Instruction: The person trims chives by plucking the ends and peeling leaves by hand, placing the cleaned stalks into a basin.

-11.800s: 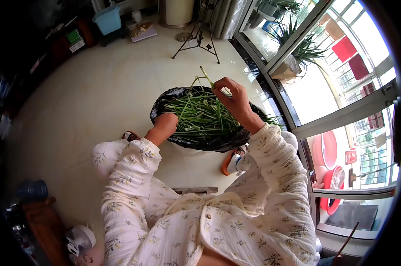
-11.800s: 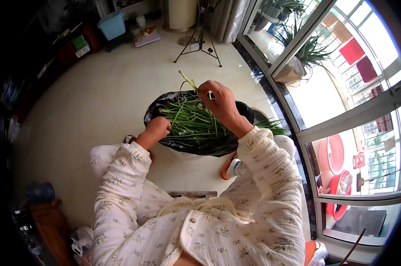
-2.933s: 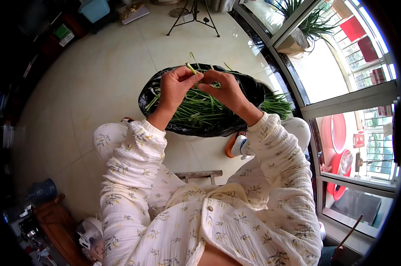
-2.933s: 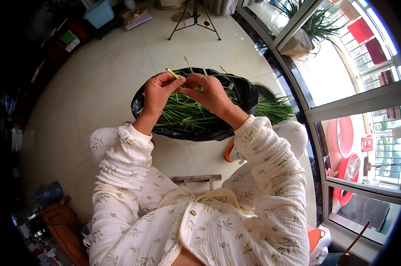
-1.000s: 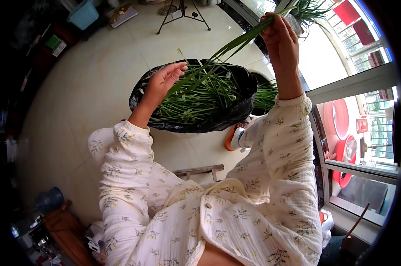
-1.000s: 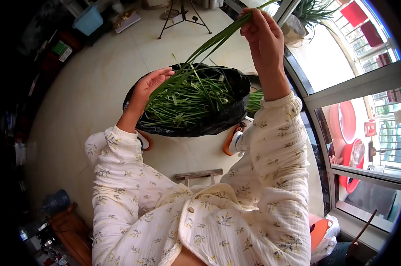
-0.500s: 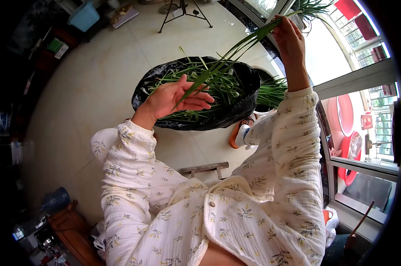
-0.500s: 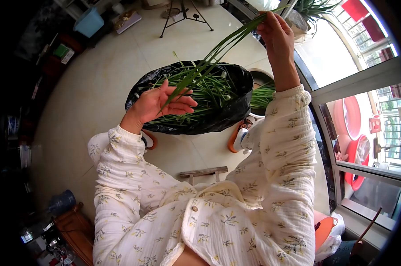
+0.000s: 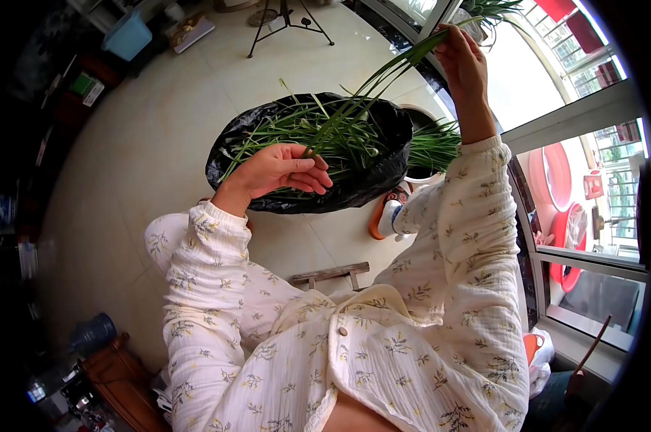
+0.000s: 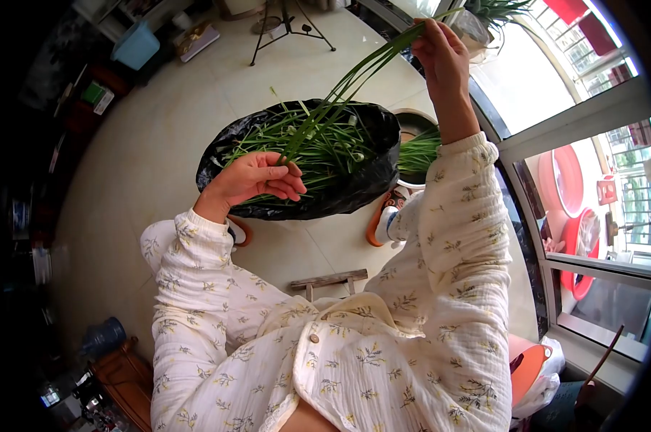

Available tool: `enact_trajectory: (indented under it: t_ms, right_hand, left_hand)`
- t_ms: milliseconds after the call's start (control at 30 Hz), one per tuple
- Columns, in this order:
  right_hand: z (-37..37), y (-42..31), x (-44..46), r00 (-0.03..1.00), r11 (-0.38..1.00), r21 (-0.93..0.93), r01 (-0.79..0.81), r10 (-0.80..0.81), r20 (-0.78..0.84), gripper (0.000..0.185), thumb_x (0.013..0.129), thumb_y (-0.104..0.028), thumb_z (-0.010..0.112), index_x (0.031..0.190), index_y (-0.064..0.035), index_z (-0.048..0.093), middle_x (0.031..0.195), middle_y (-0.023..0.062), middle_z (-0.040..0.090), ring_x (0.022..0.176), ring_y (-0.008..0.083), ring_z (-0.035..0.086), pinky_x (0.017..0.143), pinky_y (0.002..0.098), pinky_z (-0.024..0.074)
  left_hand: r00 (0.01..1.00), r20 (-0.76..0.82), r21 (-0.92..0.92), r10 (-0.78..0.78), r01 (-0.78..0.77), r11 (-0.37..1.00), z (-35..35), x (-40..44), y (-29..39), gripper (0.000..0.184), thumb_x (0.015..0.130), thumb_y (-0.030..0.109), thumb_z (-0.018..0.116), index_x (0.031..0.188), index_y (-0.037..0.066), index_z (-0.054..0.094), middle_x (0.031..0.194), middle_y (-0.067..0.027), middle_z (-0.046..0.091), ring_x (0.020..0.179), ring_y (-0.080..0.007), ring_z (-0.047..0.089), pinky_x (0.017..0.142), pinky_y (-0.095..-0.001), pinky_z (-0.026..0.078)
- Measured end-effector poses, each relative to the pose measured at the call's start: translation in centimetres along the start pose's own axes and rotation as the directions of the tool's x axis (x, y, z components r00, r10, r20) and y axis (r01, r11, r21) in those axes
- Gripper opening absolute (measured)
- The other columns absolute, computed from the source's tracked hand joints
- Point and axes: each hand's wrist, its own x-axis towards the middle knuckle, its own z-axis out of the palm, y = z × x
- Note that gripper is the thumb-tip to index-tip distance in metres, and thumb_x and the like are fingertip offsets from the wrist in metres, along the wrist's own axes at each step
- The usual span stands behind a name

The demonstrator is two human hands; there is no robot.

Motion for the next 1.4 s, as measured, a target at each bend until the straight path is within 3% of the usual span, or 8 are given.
enact_trajectory:
  t_ms: [267, 500, 667, 933, 1133, 1267, 1367, 1400]
  right_hand:
    - [-0.6, 0.4, 0.3, 1.0, 0.999, 0.035, 0.03, -0.03, -0.008, 0.022, 0.093, -0.018, 0.057, 0.102, 0.0011, 0.063, 0.082, 0.0034, 0.065, 0.065, 0.0078, 0.059, 0.06, 0.02, 0.0504]
    - [-0.6, 1.5, -0.4, 0.957, 0.991, 0.088, 0.103, -0.074, -0.28, 0.018, 0.092, -0.017, 0.059, 0.094, -0.0001, 0.064, 0.074, 0.003, 0.063, 0.061, 0.0079, 0.057, 0.056, 0.0196, 0.048]
    - [-0.2, 1.5, -1.4, 0.931, 0.992, 0.049, 0.115, -0.09, -0.353, 0.017, 0.092, -0.017, 0.058, 0.092, -0.0007, 0.064, 0.07, 0.0017, 0.061, 0.059, 0.007, 0.054, 0.055, 0.019, 0.0466]
    - [-0.1, 1.9, -2.0, 0.927, 0.987, 0.045, 0.152, -0.127, -0.353, 0.017, 0.092, -0.017, 0.058, 0.092, -0.0009, 0.064, 0.071, 0.0014, 0.06, 0.059, 0.0062, 0.053, 0.057, 0.0189, 0.0457]
    - [1.0, 2.6, -2.2, 0.937, 0.987, 0.067, 0.148, -0.118, -0.328, 0.016, 0.092, -0.014, 0.058, 0.096, 0.0004, 0.065, 0.082, 0.0051, 0.064, 0.066, 0.0093, 0.057, 0.061, 0.0205, 0.0494]
    - [1.8, 2.6, -1.7, 0.911, 0.975, 0.061, 0.215, -0.177, -0.373, 0.016, 0.092, -0.016, 0.058, 0.091, -0.0012, 0.064, 0.07, 0.0028, 0.061, 0.059, 0.0079, 0.055, 0.056, 0.0199, 0.0466]
    - [-0.3, 1.4, -0.1, 0.88, 0.958, 0.067, 0.278, -0.226, -0.417, 0.015, 0.093, -0.014, 0.056, 0.09, -0.0012, 0.063, 0.072, 0.0048, 0.063, 0.06, 0.0098, 0.056, 0.056, 0.0218, 0.049]
    - [-0.3, 0.8, 0.1, 0.875, 0.959, 0.061, 0.276, -0.225, -0.428, 0.015, 0.093, -0.014, 0.056, 0.091, -0.001, 0.063, 0.074, 0.0049, 0.063, 0.061, 0.0103, 0.057, 0.056, 0.022, 0.0493]
  left_hand:
    - [0.985, -0.169, -0.022, 0.015, -0.019, 1.0, -0.7, 0.3, -1.2, 0.021, 0.096, 0.018, 0.05, 0.103, 0.001, 0.059, 0.099, -0.0159, 0.067, 0.087, -0.0238, 0.068, 0.078, -0.0309, 0.054]
    - [0.907, -0.365, -0.118, 0.21, -0.269, 0.956, -0.2, 1.5, -2.1, 0.019, 0.095, 0.017, 0.051, 0.1, 0.002, 0.062, 0.093, -0.0143, 0.069, 0.084, -0.0225, 0.068, 0.076, -0.0304, 0.055]
    - [0.852, -0.435, -0.222, 0.292, -0.416, 0.882, -0.5, 2.3, -2.9, 0.018, 0.093, 0.016, 0.053, 0.101, 0.002, 0.063, 0.093, -0.0134, 0.069, 0.083, -0.0227, 0.068, 0.076, -0.0309, 0.055]
    - [0.798, -0.548, -0.273, 0.253, -0.456, 0.847, -0.5, 3.3, -3.8, 0.018, 0.093, 0.016, 0.053, 0.102, 0.002, 0.062, 0.095, -0.0131, 0.069, 0.086, -0.0228, 0.068, 0.077, -0.0297, 0.054]
    - [0.75, -0.629, -0.287, 0.203, -0.467, 0.836, -0.6, 3.2, -3.7, 0.017, 0.093, 0.016, 0.053, 0.103, 0.004, 0.062, 0.096, -0.0112, 0.069, 0.089, -0.0205, 0.067, 0.076, -0.0274, 0.053]
    - [0.715, -0.682, -0.348, 0.153, -0.502, 0.792, -1.3, 3.0, -4.2, 0.016, 0.094, 0.015, 0.051, 0.099, 0.004, 0.062, 0.096, -0.0127, 0.068, 0.087, -0.0217, 0.067, 0.077, -0.0281, 0.053]
    - [0.71, -0.686, -0.298, 0.16, -0.475, 0.828, -3.5, 1.8, -5.0, 0.018, 0.093, 0.015, 0.053, 0.103, 0.003, 0.062, 0.096, -0.0118, 0.068, 0.086, -0.0209, 0.067, 0.076, -0.028, 0.053]
    - [0.731, -0.652, -0.1, 0.201, -0.345, 0.933, -3.7, 1.5, -4.6, 0.019, 0.092, 0.014, 0.054, 0.105, 0.002, 0.062, 0.097, -0.0121, 0.068, 0.086, -0.0208, 0.067, 0.075, -0.0284, 0.053]
